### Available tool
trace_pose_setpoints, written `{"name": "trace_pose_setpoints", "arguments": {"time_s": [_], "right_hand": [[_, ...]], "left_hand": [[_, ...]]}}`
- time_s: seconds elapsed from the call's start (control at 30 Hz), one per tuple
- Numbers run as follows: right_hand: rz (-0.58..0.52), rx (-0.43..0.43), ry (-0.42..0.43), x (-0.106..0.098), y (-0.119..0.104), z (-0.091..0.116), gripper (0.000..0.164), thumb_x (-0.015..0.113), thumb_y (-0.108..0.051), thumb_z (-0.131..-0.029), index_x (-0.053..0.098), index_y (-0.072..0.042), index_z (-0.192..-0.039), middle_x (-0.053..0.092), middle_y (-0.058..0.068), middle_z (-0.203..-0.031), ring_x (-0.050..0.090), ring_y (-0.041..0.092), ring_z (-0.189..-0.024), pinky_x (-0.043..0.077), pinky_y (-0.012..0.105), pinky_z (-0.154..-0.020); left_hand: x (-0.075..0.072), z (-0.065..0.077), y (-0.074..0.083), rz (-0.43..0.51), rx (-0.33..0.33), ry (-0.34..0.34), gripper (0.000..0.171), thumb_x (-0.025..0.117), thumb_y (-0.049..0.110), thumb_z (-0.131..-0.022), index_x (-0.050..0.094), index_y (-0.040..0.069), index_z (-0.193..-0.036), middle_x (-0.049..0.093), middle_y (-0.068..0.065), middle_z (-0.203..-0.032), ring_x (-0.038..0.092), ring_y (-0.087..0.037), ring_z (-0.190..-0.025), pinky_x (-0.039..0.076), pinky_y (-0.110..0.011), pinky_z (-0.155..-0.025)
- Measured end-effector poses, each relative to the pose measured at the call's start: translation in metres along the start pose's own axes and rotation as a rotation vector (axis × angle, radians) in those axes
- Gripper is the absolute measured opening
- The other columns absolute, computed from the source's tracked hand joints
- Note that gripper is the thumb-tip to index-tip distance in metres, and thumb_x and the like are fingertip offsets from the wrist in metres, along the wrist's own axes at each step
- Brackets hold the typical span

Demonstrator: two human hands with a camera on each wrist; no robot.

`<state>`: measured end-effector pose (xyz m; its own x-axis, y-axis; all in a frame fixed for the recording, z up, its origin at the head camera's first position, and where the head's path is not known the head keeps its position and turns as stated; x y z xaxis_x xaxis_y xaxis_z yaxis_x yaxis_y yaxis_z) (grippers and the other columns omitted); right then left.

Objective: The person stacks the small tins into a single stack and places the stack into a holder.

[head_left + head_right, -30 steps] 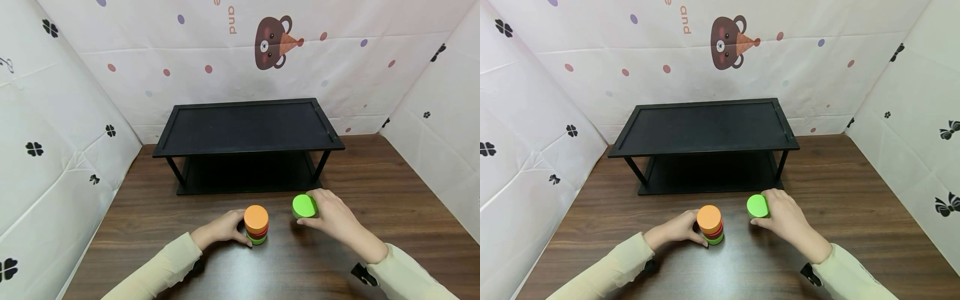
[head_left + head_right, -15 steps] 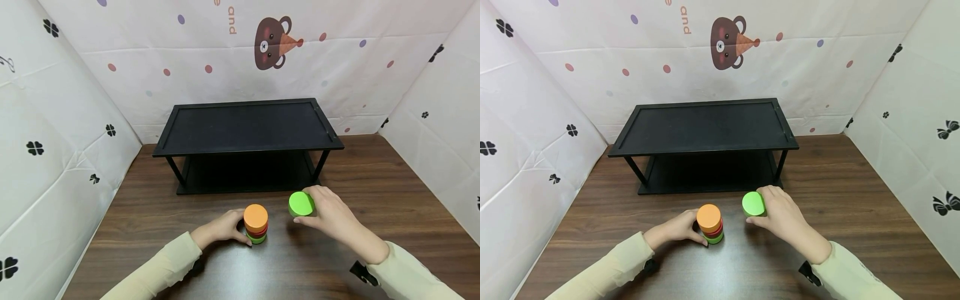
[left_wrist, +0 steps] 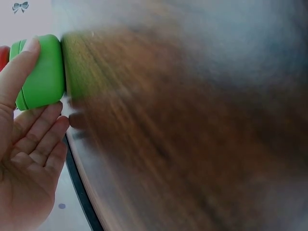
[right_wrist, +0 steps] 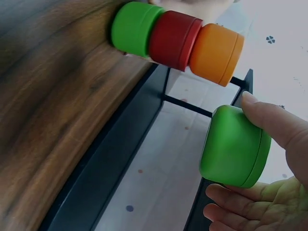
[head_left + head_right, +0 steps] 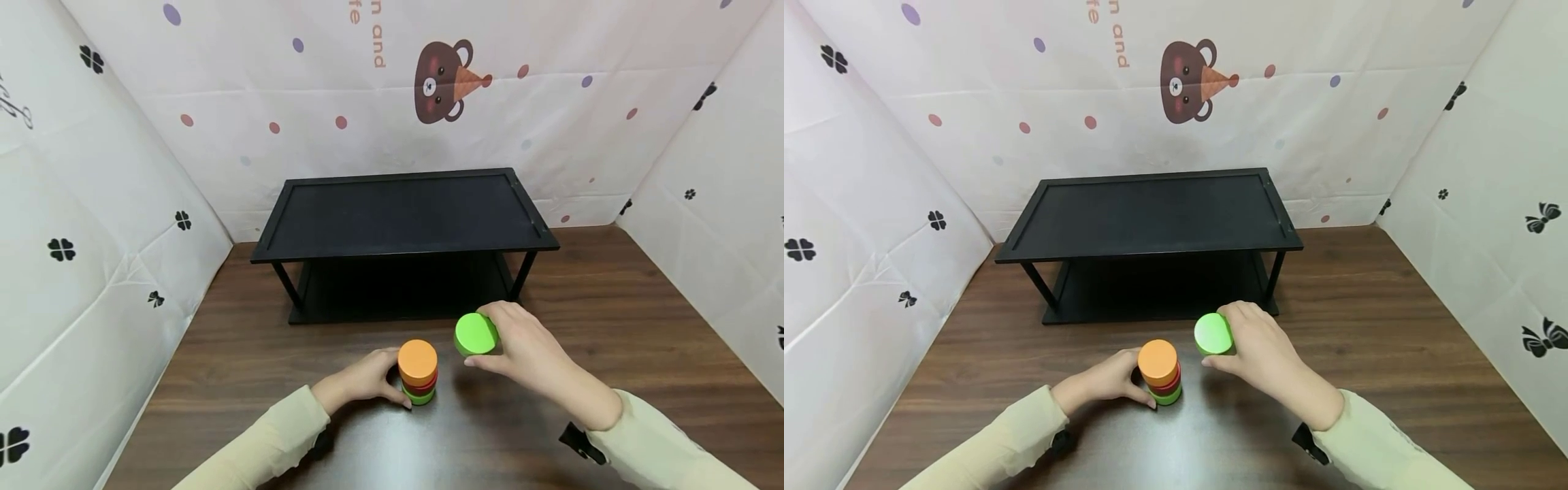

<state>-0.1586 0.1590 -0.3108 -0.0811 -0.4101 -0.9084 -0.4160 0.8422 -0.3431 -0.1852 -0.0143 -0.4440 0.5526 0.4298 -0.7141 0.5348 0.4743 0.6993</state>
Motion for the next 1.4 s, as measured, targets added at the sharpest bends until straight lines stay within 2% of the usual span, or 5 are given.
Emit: {"name": "trace_pose_setpoints", "arguments": {"time_s": [0.33, 0.5, 0.8, 1.13, 1.4], "right_hand": [[-0.001, -0.067, 0.004, 0.000, -0.018, -0.008, 0.061, 0.089, -0.032, -0.063, 0.059, -0.005, -0.108, 0.062, 0.005, -0.104, 0.056, 0.021, -0.095, 0.050, 0.041, -0.079], [0.000, -0.103, 0.012, -0.002, -0.024, -0.012, 0.060, 0.089, -0.031, -0.062, 0.059, -0.006, -0.108, 0.062, 0.004, -0.105, 0.057, 0.021, -0.097, 0.050, 0.040, -0.080], [-0.011, -0.131, -0.014, -0.002, -0.033, -0.017, 0.059, 0.089, -0.031, -0.063, 0.059, -0.006, -0.108, 0.062, 0.004, -0.106, 0.057, 0.022, -0.100, 0.051, 0.040, -0.082], [-0.033, -0.155, -0.014, 0.003, -0.038, -0.019, 0.061, 0.089, -0.033, -0.062, 0.059, -0.006, -0.108, 0.062, 0.003, -0.106, 0.057, 0.020, -0.100, 0.051, 0.039, -0.083], [-0.042, -0.184, -0.018, 0.006, -0.046, -0.021, 0.062, 0.089, -0.034, -0.062, 0.060, -0.005, -0.109, 0.062, 0.005, -0.107, 0.057, 0.020, -0.101, 0.052, 0.038, -0.083]], "left_hand": [[0.001, 0.000, 0.001, 0.005, 0.010, 0.003, 0.067, 0.085, 0.026, -0.071, 0.056, 0.011, -0.129, 0.060, 0.000, -0.126, 0.053, -0.013, -0.121, 0.041, -0.030, -0.105], [-0.001, 0.000, 0.003, 0.015, 0.029, 0.008, 0.066, 0.085, 0.025, -0.070, 0.056, 0.009, -0.128, 0.060, -0.003, -0.126, 0.054, -0.016, -0.120, 0.042, -0.032, -0.105], [-0.001, -0.001, 0.003, 0.010, 0.020, -0.001, 0.066, 0.085, 0.024, -0.071, 0.056, 0.009, -0.128, 0.061, -0.002, -0.124, 0.054, -0.013, -0.119, 0.041, -0.029, -0.105], [-0.002, -0.001, 0.003, 0.016, 0.039, 0.005, 0.065, 0.085, 0.023, -0.071, 0.056, 0.008, -0.128, 0.061, -0.004, -0.125, 0.055, -0.017, -0.119, 0.042, -0.031, -0.105], [-0.002, -0.001, 0.001, 0.020, 0.012, -0.006, 0.065, 0.084, 0.024, -0.072, 0.056, 0.010, -0.128, 0.061, 0.000, -0.124, 0.054, -0.010, -0.117, 0.041, -0.027, -0.104]]}}
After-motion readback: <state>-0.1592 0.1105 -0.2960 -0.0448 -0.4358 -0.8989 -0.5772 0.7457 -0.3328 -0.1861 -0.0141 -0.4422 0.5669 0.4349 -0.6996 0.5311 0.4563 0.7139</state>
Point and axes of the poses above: each hand's wrist, its own z-axis away from the middle knuckle, its own x-axis out of the palm, y = z × x, the point moved 8 cm from there along -z, towards the middle knuckle
